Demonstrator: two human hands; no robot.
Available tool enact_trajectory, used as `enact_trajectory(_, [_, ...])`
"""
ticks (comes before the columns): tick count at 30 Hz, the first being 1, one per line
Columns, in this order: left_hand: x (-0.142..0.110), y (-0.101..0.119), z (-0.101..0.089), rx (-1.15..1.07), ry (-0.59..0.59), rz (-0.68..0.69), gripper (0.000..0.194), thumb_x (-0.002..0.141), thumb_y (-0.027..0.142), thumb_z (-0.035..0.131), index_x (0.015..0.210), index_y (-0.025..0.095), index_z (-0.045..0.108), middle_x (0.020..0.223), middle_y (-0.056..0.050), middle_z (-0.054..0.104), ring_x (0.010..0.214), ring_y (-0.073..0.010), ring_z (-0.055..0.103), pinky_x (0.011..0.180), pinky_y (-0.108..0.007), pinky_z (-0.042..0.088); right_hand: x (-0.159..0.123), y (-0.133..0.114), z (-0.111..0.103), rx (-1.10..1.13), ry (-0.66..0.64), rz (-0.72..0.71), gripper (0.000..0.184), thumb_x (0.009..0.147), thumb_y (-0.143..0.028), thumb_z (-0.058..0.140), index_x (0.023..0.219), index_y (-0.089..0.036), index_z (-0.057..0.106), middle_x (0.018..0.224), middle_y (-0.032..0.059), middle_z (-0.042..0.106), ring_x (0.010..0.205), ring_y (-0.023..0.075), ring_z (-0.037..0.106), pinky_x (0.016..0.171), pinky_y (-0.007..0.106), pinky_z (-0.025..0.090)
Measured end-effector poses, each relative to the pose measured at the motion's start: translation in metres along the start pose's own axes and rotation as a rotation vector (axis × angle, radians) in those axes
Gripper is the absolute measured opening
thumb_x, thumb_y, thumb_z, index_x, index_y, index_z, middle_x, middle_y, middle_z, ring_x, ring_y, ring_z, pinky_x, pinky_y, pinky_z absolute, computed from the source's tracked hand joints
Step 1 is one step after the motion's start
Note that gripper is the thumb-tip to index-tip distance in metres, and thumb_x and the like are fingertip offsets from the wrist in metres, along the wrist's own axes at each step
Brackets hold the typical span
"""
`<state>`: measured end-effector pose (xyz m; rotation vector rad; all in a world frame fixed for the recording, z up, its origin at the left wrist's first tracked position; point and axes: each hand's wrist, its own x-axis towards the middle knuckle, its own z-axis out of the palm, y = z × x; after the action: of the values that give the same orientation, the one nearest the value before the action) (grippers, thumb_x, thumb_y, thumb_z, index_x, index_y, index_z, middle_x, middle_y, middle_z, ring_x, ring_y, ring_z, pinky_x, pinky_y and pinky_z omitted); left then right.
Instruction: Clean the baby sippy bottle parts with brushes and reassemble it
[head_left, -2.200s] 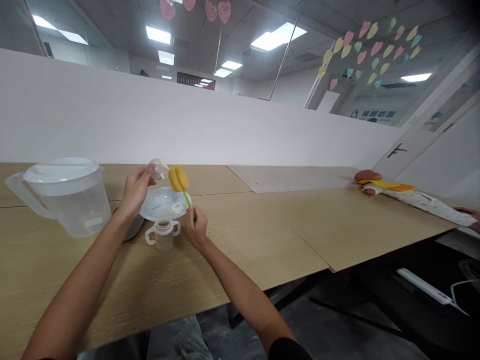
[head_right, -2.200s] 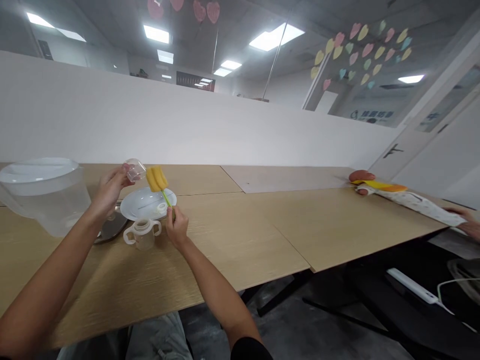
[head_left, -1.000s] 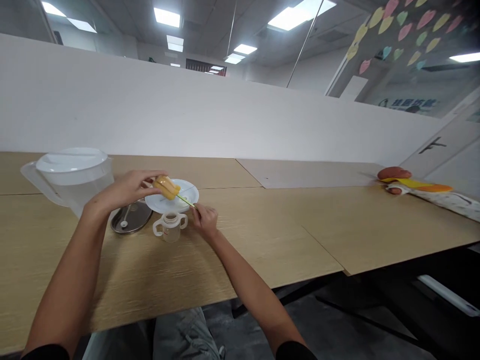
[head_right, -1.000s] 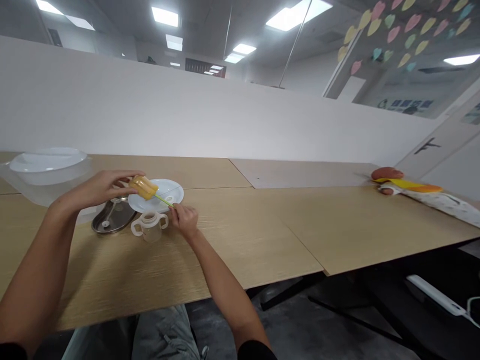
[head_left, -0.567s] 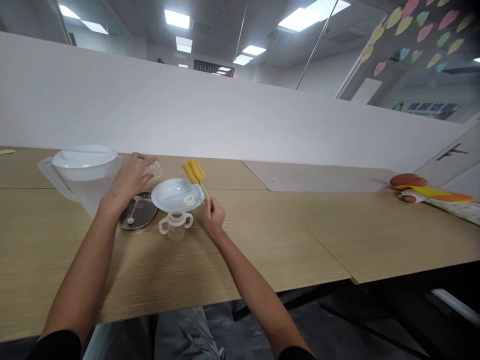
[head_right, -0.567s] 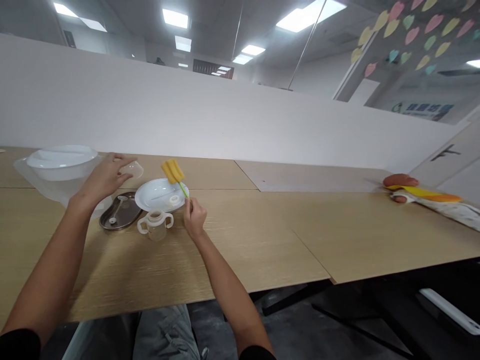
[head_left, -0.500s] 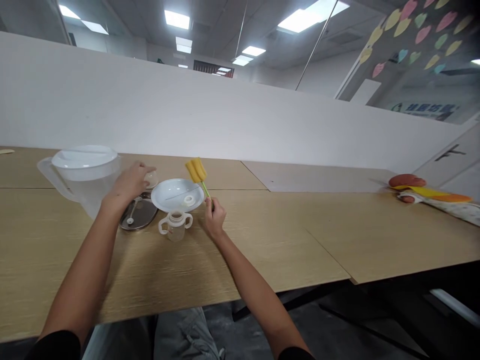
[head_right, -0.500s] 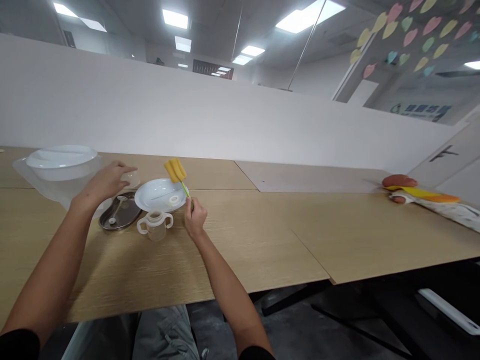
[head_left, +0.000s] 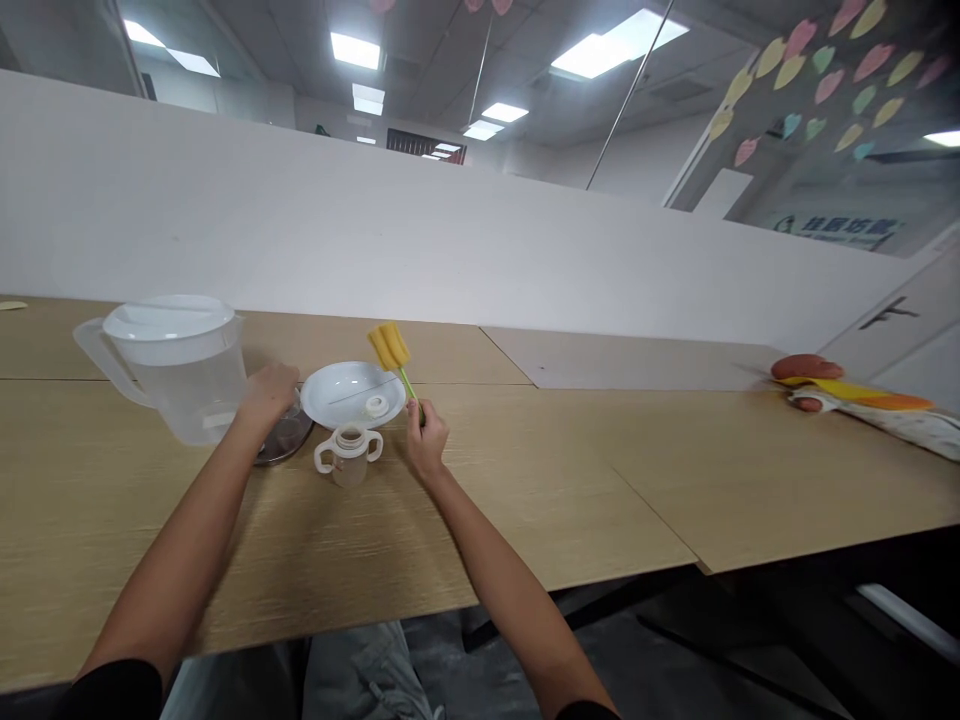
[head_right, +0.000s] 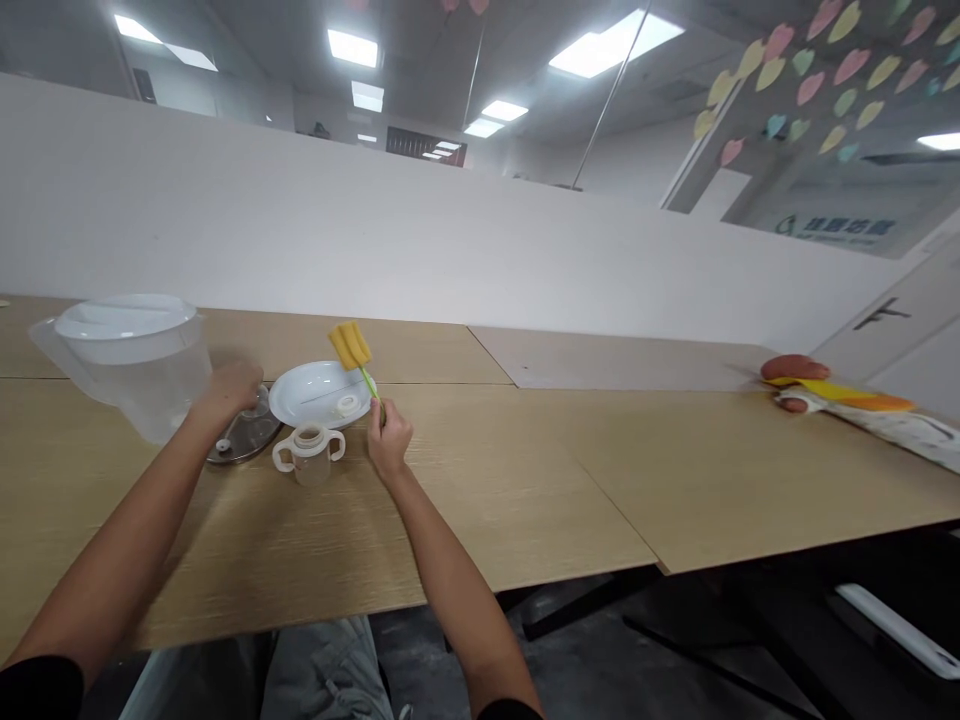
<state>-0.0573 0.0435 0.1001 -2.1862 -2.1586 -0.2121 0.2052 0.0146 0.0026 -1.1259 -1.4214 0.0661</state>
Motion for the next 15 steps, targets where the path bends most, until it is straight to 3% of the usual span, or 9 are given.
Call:
enact_trajectory(7, [0.009, 0.002, 0.007, 0.093, -0.115, -0.023, 0.034, 0.058, 0.015, 0.072, 0.092, 0.012, 0.073, 0.1, -0.022, 0.071, 0.095, -0.0348, 0.067, 0.074, -0.036, 0.051, 0.0, 0.0, 0.0, 0.005, -0.016, -0.013, 0.049, 0.098, -0.053, 0.032, 0.074, -0.019, 0.058, 0.056, -0.0014, 0.051, 0.049, 0.012, 0.042, 0.053, 0.024, 0.031])
enact_trajectory(15, [0.008, 0.002, 0.014, 0.084, -0.094, 0.024, 0.034, 0.067, 0.024, 0.067, 0.099, 0.014, 0.072, 0.104, -0.021, 0.071, 0.101, -0.033, 0.066, 0.079, -0.033, 0.05, 0.0, 0.0, -0.001, -0.019, -0.027, -0.018, 0.049, 0.098, -0.053, 0.031, 0.071, -0.019, 0.056, 0.053, -0.0036, 0.045, 0.047, 0.0113, 0.039, 0.05, 0.023, 0.028])
